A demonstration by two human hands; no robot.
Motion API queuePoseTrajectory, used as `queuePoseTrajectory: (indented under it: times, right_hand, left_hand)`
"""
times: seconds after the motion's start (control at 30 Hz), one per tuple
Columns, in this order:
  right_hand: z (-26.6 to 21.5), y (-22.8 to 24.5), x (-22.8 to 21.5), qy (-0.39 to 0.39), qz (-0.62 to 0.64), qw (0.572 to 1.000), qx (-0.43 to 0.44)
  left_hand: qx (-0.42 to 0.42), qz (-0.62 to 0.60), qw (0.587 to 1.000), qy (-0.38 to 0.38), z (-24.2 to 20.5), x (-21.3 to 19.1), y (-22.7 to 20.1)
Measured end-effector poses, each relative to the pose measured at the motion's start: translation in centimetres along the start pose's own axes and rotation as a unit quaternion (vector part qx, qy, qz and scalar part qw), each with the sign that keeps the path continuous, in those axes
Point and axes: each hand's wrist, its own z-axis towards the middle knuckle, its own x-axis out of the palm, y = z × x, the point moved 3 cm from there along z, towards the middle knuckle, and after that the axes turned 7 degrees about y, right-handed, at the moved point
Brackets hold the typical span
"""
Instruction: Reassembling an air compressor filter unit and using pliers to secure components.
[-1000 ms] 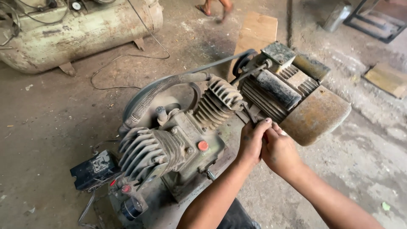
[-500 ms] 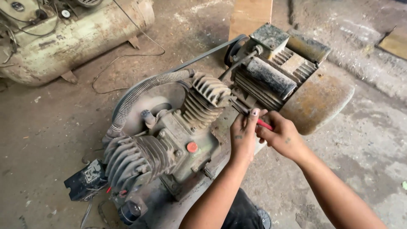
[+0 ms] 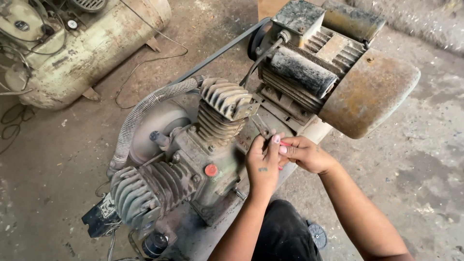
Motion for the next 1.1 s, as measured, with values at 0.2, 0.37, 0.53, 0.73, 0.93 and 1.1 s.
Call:
queuePoseTrajectory:
  times: [0.2,0.37,0.53,0.73,0.93,1.1]
  right_hand:
    - [-2.5,-4.0,0.3,0.012,0.043,0.999,-0.002]
    - [-5.1,-4.5,1.2,0.049,-0.191,0.98,-0.006]
    - [-5.4,-2.9,2.4,0.081,-0.222,0.972,0.011]
    - [-7.8,-6.0,10.2,0.302,-0.18,0.936,0.032]
    - [-16.3,-17.8,13.2,0.116,0.092,0.978,0.149]
    - [-24.9,-23.9,-2.1,-0.239,-0.009,0.928,0.287]
  left_hand:
    - [0.003,0.067,0.998,0.017,-3.3,-1.6,0.0]
    - [0.021,0.026,0.999,0.03,-6.8,-2.7,5.0]
    - [-0.028,0.058,0.998,0.005,-12.7,-5.9,5.1]
    - [0.046,0.055,0.996,-0.059,-19.4,-9.9,6.4]
    - [0.031,0.232,0.972,0.036,-21.9,-12.3,10.1]
    - [0.14,0.541,0.826,-0.08,-19.7,-14.6,13.2]
